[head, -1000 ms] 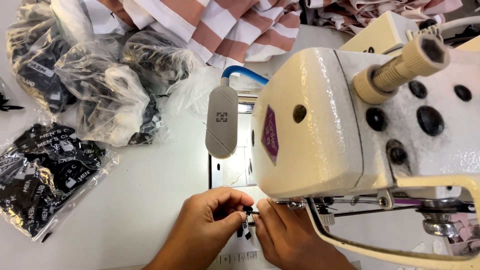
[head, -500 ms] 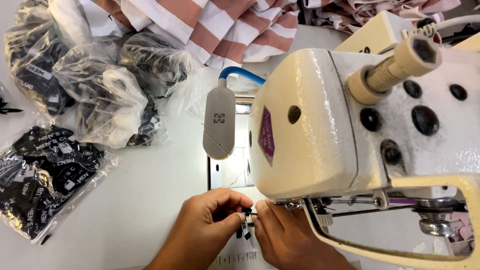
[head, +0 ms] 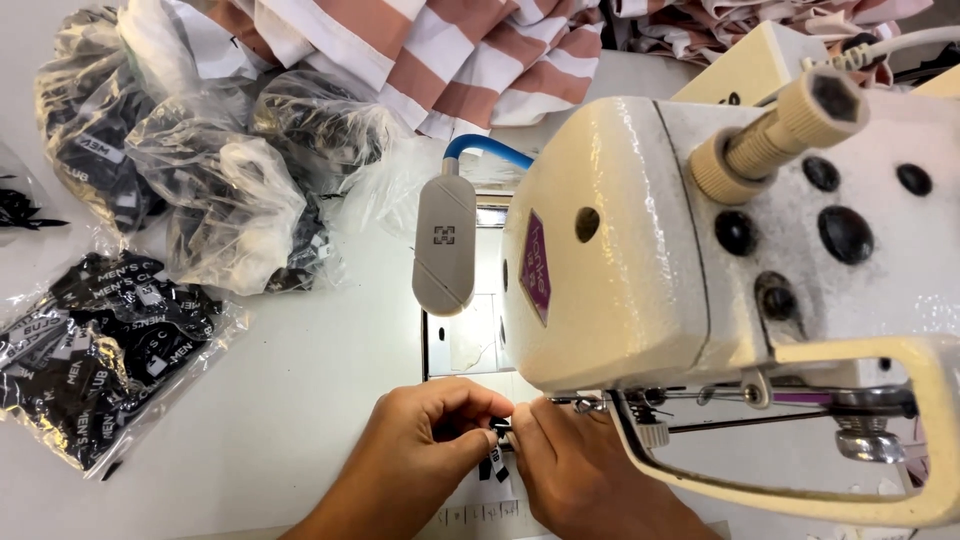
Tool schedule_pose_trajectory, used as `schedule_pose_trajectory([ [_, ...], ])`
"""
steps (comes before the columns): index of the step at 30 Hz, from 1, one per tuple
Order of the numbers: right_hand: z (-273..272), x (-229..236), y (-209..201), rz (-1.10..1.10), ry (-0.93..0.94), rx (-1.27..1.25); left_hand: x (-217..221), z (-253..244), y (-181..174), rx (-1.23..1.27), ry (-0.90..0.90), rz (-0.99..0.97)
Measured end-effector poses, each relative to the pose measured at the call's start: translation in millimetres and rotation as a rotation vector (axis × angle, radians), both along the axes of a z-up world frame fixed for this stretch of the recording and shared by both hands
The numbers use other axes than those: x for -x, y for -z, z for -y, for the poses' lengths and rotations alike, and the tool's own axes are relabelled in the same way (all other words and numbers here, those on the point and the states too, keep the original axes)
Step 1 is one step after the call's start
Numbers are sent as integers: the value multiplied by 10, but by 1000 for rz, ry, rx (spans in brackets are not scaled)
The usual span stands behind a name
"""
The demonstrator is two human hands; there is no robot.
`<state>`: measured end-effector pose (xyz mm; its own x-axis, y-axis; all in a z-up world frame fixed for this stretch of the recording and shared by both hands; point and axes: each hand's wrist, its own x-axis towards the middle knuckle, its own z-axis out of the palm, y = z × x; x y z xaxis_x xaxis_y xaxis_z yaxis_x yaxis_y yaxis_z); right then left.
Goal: Sew and prepare small fabric labels or tags using an industrial sewing machine.
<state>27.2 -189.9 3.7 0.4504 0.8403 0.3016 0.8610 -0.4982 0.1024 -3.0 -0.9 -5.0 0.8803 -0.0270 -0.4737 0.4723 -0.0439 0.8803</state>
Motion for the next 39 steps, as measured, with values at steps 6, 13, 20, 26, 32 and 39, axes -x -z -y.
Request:
schedule_pose_trajectory([
  [6, 78, 91, -204, -1311, 877, -159, 93, 15, -177, 34, 29, 26],
  [13, 230, 385, -316, -1079, 226, -725, 526, 189, -298, -160, 6, 297],
  [20, 325, 844, -622, -957, 102, -933, 1044, 488, -366, -262, -122, 482],
  [26, 461, 1081, -922, -802, 26, -882, 1233, 630, -653, -331, -61, 674],
  [32, 561, 1316, -916, -788, 116, -935, 1437, 751, -728, -304, -106, 676],
  [39, 736, 1095, -645, -1520, 377, -1051, 1296, 631, -848, -168, -95, 345],
])
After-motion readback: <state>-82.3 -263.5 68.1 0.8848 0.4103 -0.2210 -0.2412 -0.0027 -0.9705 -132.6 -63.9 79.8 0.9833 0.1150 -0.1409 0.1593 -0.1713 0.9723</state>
